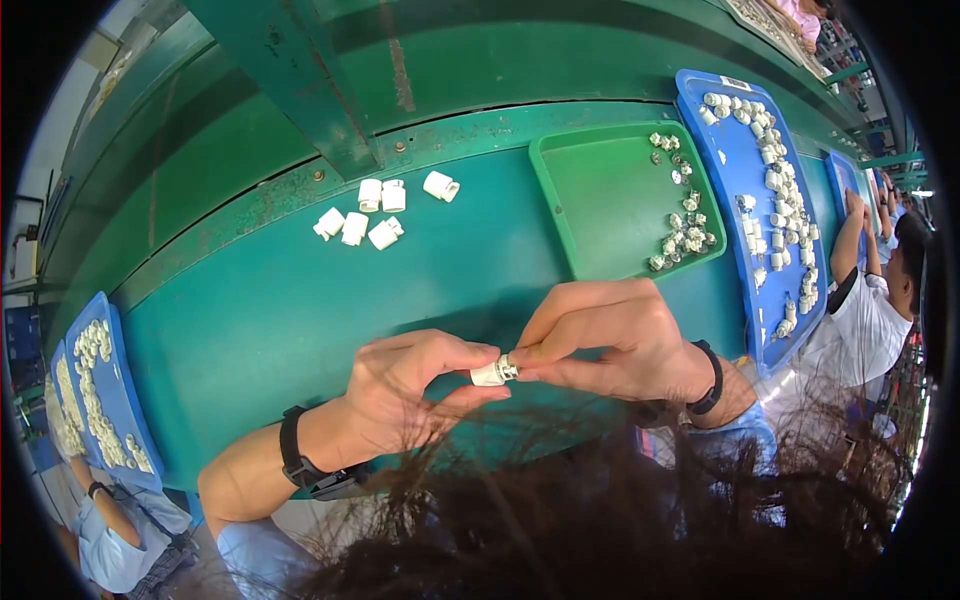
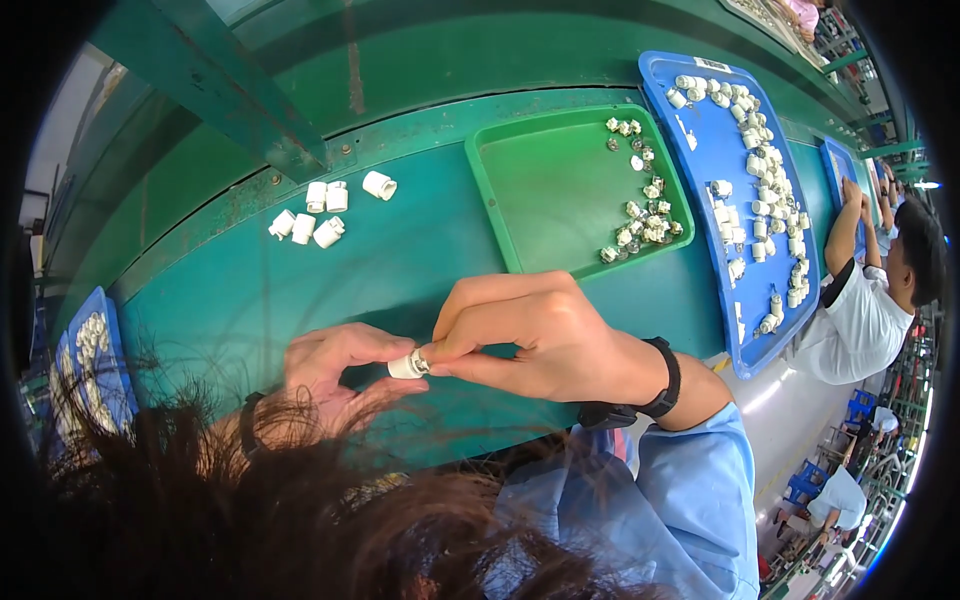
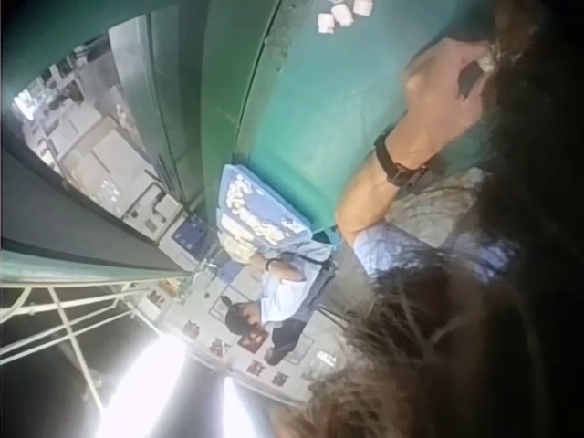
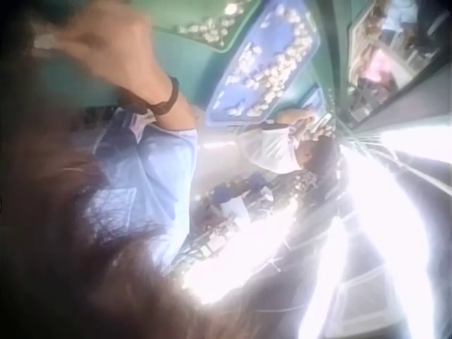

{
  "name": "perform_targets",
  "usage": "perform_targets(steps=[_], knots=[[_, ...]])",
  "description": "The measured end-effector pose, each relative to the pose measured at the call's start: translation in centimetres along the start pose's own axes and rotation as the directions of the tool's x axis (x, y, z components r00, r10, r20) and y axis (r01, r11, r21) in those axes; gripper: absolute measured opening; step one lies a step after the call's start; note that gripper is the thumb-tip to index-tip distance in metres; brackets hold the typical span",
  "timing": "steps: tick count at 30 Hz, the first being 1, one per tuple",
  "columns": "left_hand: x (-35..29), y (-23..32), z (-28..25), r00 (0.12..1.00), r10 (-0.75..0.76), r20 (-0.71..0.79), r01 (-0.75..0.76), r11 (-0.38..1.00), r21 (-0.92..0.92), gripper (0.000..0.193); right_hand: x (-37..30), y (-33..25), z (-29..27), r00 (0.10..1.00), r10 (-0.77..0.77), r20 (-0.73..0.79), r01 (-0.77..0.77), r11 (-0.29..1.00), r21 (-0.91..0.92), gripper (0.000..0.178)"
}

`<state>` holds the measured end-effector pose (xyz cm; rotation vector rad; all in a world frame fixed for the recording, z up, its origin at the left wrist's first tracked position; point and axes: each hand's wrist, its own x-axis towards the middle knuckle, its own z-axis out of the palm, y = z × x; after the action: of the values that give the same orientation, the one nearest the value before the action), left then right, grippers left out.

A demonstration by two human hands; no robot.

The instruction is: Assembling small white components on a production line.

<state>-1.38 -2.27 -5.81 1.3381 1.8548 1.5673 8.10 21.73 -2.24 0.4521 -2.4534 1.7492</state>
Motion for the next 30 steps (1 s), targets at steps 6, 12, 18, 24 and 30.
perform_targets(steps=[6,12,18,24,30], knots=[[0.0,0.7,-0.2,0.997,-0.07,0.042,0.072,0.996,-0.044,0.03,0.1,0.0,0.1,1.0,-0.025,0.013,0.025,1.0,-0.016,0.013],[0.5,-0.3,0.4,0.992,0.114,-0.053,-0.114,0.993,-0.008,0.032,0.1,-0.1,0.2,1.0,-0.025,0.005,0.025,0.999,-0.023,0.014],[-0.3,-0.3,0.4,1.0,0.022,-0.004,-0.022,0.991,-0.134,0.037,-0.1,-0.1,0.3,1.0,-0.021,0.004,0.021,0.999,-0.029,0.014],[-0.8,-0.6,0.3,1.0,0.0,0.01,0.001,0.992,-0.128,0.039,-0.2,-0.2,0.6,0.999,0.033,-0.001,-0.033,0.999,0.003,0.013],[-0.4,0.0,0.4,0.999,0.007,-0.046,-0.011,0.995,-0.099,0.036,0.0,-0.2,0.5,0.995,0.095,0.015,-0.095,0.995,0.027,0.015]])
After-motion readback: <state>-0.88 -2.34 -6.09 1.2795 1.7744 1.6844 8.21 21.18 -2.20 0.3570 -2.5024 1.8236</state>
